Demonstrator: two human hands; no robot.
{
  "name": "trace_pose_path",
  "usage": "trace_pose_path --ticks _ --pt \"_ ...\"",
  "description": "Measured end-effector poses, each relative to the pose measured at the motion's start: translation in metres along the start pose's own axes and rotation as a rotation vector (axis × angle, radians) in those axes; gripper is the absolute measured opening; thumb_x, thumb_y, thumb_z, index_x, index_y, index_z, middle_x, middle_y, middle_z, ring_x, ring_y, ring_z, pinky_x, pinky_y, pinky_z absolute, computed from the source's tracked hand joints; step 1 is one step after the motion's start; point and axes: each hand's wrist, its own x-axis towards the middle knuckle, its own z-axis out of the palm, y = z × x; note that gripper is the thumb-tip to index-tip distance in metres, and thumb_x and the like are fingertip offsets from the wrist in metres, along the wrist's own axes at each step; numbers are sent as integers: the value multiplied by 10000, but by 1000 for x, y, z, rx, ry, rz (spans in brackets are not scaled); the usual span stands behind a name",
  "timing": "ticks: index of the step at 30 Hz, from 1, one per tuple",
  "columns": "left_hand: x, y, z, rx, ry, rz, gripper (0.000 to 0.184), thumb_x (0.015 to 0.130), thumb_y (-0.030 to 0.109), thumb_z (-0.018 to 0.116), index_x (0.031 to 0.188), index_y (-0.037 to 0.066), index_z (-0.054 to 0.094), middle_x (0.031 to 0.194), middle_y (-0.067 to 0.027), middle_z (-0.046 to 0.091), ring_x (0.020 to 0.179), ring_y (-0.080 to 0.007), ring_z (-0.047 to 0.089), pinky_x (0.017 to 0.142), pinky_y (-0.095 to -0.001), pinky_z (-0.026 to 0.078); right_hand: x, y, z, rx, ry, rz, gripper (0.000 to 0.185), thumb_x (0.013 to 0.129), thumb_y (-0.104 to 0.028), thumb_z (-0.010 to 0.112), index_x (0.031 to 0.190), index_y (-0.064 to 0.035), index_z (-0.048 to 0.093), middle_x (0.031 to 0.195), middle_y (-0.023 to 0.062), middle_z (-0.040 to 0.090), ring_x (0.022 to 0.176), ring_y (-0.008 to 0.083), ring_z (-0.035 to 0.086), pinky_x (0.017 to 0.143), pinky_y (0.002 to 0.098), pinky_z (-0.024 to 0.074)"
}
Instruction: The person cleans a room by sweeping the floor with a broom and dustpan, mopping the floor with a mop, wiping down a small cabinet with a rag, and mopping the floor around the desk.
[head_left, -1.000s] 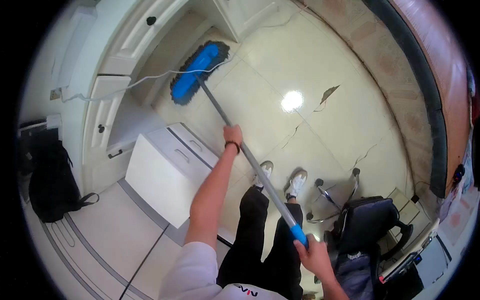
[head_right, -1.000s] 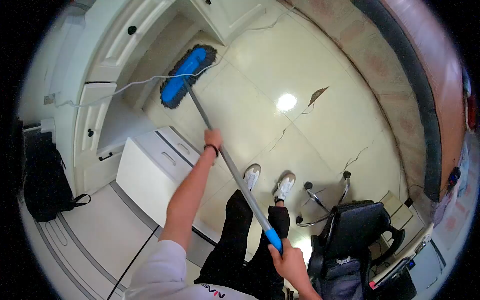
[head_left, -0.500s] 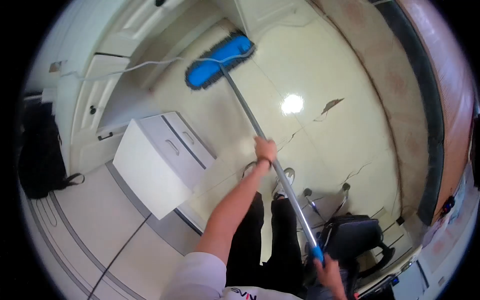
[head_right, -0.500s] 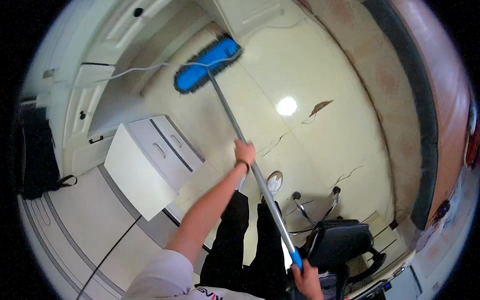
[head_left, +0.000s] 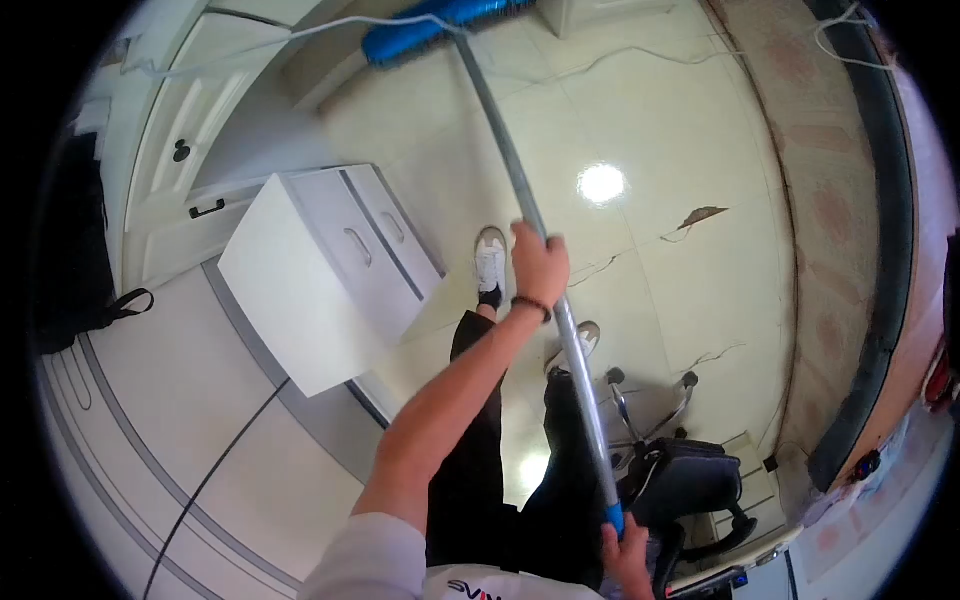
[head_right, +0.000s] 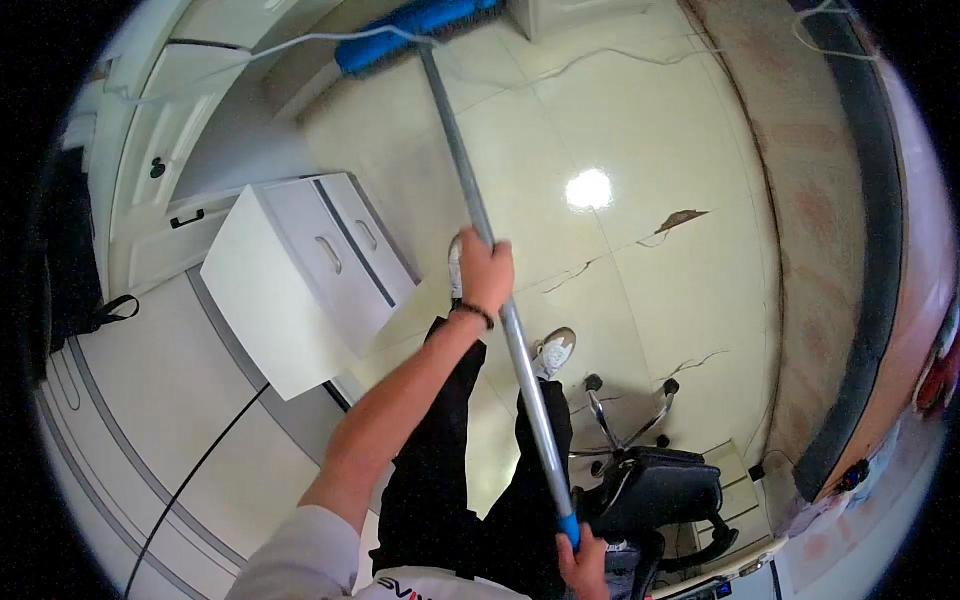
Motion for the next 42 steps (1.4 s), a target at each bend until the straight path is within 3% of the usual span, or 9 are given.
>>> trace_pose_path --ticks 5,15,19,22,25,30,34,40,42 --pt "114 73 -30 -111 23 -21 336 755 81 497 990 -98 335 888 -322 559 831 -437 569 742 -442 471 75 -77 -21 219 -38 -21 269 835 -217 557 739 21 477 469 111 468 408 158 501 386 334 362" --pt "218 18 -105 74 -47 -120 462 722 149 500 1046 -151 364 989 -345 535 956 -413 546 860 -408 427 125 -195 -4 -171 -386 30 334 839 -226 579 901 74 445 542 184 544 432 292 565 394 387 430" --pt "237 -67 -168 360 60 -26 415 730 209 533 988 -105 448 911 -283 582 822 -395 592 730 -409 479 108 -208 52 -146 -532 -104 371 862 -284 530 862 72 425 506 210 522 487 374 578 411 430 455" --pt "229 -83 -229 200 44 -228 385 733 209 555 974 -80 473 780 -194 585 652 -312 605 568 -378 495 87 -219 92 -60 -641 -135 341 866 -265 519 841 53 399 506 214 523 475 361 580 403 428 459" --pt "228 -71 -227 243 13 -277 349 725 179 564 955 -70 481 736 -160 567 621 -260 600 530 -365 488 88 -222 95 -28 -628 -146 317 858 -243 535 832 39 395 514 206 527 475 351 584 401 414 467" --pt "217 -82 -145 313 132 -193 406 714 198 534 944 -128 459 865 -290 562 849 -415 557 744 -438 441 101 -178 35 -119 -288 -61 293 831 -238 581 825 20 442 522 184 531 483 341 587 405 402 465" --pt "130 -57 -97 177 159 -118 395 735 167 504 969 -137 408 901 -321 530 898 -449 518 811 -451 404 74 -117 2 -96 -230 13 278 800 -219 612 821 19 470 555 220 537 560 384 583 458 416 438" --pt "166 -54 -132 300 92 -156 423 731 189 540 1001 -117 431 991 -324 527 967 -434 514 840 -435 412 85 -149 10 -140 -345 -58 298 817 -230 597 822 36 464 542 203 541 516 362 586 437 410 451" --pt "224 -80 -163 347 29 -250 397 722 224 549 952 -94 485 914 -287 575 852 -401 581 731 -434 469 99 -181 39 -102 -369 -134 292 829 -228 583 824 35 458 528 196 539 496 358 585 422 414 461"
